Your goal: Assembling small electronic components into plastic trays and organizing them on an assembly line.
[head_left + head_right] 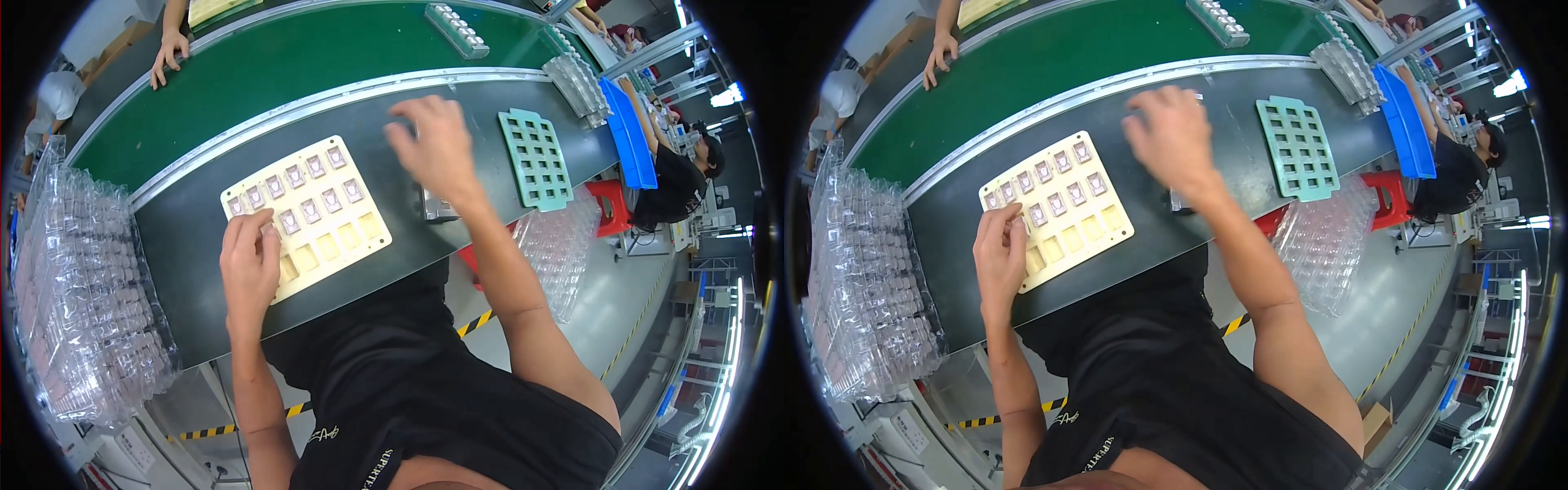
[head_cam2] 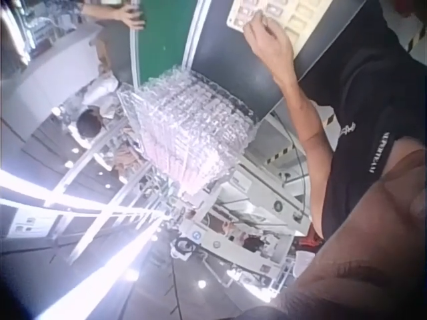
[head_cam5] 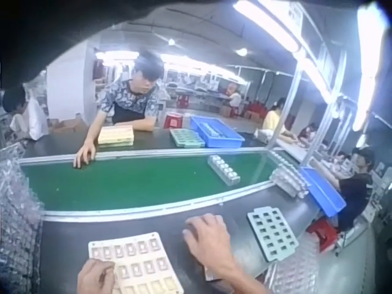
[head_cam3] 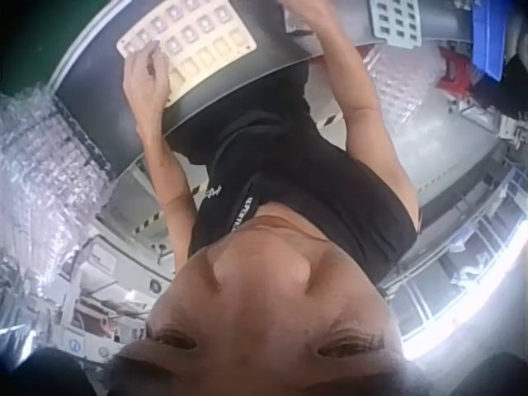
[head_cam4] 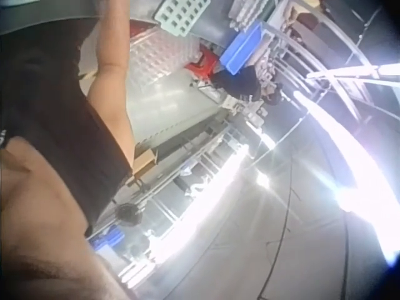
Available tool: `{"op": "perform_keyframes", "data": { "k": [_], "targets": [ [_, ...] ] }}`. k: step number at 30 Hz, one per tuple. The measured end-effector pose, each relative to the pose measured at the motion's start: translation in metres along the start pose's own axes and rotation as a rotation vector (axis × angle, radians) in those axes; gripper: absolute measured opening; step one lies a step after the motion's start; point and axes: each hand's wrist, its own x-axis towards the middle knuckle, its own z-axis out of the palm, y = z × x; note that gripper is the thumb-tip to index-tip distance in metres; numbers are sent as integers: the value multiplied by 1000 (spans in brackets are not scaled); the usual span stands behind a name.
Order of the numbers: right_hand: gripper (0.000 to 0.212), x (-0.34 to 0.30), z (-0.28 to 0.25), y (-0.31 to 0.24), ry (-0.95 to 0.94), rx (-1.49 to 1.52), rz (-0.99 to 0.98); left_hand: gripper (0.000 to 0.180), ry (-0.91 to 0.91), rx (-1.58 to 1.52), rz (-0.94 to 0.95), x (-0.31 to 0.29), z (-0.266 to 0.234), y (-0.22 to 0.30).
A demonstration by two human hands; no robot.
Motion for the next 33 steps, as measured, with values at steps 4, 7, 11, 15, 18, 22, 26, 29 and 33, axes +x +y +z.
{"op": "perform_keyframes", "data": {
  "k": [4, 7, 11, 15, 18, 22, 26, 29, 33],
  "targets": [
    [28, 9, -14, 67, -162, -127, 110, 25, -113, -9, 55, -1, -12, -1],
    [30, 22, -13, 79, -274, 40, 90, 28, -47, 124, 202, 3, -12, -12],
    [27, 29, -11, 100, -296, 151, -34, 22, -96, 57, 189, 7, -14, -9],
    [27, 35, -9, 86, -360, 149, -44, 20, -64, 21, 194, 8, -12, -23],
    [28, 42, -8, 70, -430, 167, 22, 21, -32, 57, 291, 5, -10, -27],
    [22, 42, -12, 17, -422, 420, 149, 21, -66, 75, 227, 1, -11, -26],
    [14, 33, -6, -52, -456, 556, -59, 20, 10, 2, 218, 2, -17, -28],
    [18, 21, 17, -107, -573, 554, -281, 18, 211, -49, 157, -5, -20, -39],
    [23, 0, 66, -148, -519, 387, -493, 11, 383, -119, -24, -12, -15, -48]
  ]
}}
